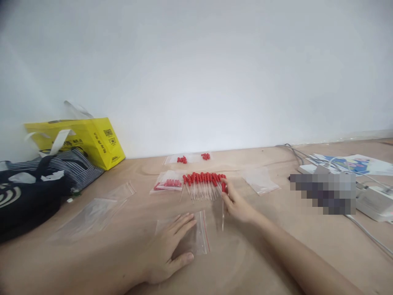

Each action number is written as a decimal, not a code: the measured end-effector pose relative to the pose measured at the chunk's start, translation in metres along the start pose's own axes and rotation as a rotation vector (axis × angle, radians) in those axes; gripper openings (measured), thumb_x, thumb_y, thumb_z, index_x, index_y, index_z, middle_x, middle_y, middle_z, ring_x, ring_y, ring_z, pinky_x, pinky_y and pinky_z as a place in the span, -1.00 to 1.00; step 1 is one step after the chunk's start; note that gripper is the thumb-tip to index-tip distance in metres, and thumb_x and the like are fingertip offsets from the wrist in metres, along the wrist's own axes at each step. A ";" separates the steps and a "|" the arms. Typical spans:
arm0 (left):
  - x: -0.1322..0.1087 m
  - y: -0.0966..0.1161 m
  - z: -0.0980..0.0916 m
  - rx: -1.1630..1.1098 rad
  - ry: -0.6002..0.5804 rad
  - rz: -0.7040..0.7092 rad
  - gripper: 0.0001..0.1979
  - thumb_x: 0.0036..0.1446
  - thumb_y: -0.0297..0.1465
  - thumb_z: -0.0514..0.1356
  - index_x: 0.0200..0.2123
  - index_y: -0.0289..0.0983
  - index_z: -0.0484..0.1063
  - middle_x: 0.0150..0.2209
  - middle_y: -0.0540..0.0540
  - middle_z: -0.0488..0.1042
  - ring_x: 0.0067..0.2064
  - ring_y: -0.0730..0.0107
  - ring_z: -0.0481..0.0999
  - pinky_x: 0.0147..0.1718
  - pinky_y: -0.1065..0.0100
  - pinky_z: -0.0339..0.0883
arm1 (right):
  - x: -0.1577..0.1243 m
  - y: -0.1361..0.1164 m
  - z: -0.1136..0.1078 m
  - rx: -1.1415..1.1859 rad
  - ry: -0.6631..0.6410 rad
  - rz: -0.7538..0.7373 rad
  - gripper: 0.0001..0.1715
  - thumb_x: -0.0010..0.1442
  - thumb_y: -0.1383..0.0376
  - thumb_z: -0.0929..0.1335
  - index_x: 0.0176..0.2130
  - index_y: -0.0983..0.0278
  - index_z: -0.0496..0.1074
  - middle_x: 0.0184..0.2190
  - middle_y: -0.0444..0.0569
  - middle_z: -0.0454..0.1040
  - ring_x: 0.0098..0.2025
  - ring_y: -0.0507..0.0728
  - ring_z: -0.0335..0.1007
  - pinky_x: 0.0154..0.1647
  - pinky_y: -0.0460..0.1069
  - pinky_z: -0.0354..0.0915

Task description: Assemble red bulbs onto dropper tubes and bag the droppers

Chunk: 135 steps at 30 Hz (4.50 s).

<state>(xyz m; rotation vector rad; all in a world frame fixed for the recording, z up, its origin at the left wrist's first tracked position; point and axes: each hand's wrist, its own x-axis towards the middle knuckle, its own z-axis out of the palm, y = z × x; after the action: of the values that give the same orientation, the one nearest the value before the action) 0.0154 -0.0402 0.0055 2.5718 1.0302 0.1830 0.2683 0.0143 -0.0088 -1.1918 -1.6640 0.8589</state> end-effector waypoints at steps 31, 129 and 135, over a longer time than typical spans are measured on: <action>-0.001 -0.002 0.006 -0.112 0.094 -0.084 -0.33 0.08 -0.13 0.01 0.18 -0.24 -0.17 0.18 -0.21 0.01 0.16 0.08 0.03 0.07 0.02 0.01 | -0.024 -0.001 0.035 0.051 -0.249 -0.008 -0.71 -0.11 0.09 0.40 -0.47 0.28 0.44 -0.59 -0.16 0.30 -0.55 -0.03 0.14 -0.53 -0.11 0.11; -0.009 -0.024 -0.019 -0.061 0.005 -0.037 -0.39 0.03 -0.12 0.09 0.13 -0.19 0.06 0.18 -0.12 0.06 0.18 0.13 0.03 0.10 0.05 -0.02 | -0.013 -0.021 -0.009 -0.447 -0.443 -0.310 -0.78 0.14 0.26 0.22 -0.34 0.23 0.43 -0.37 -0.06 0.44 -0.32 0.05 0.33 -0.31 -0.09 0.19; -0.007 -0.021 -0.021 -0.052 0.025 -0.028 -0.37 0.00 -0.16 0.13 0.12 -0.22 0.07 0.16 -0.15 0.10 0.15 0.12 0.08 0.09 0.06 0.00 | -0.015 -0.021 0.025 -0.437 -0.334 -0.291 -0.82 0.06 0.18 0.31 -0.39 0.24 0.42 -0.45 -0.09 0.45 -0.37 0.05 0.34 -0.36 -0.10 0.17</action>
<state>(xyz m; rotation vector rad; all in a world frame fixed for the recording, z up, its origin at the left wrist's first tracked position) -0.0084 -0.0251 0.0168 2.5128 1.0561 0.2327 0.2406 -0.0074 -0.0035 -1.0848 -2.3189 0.5439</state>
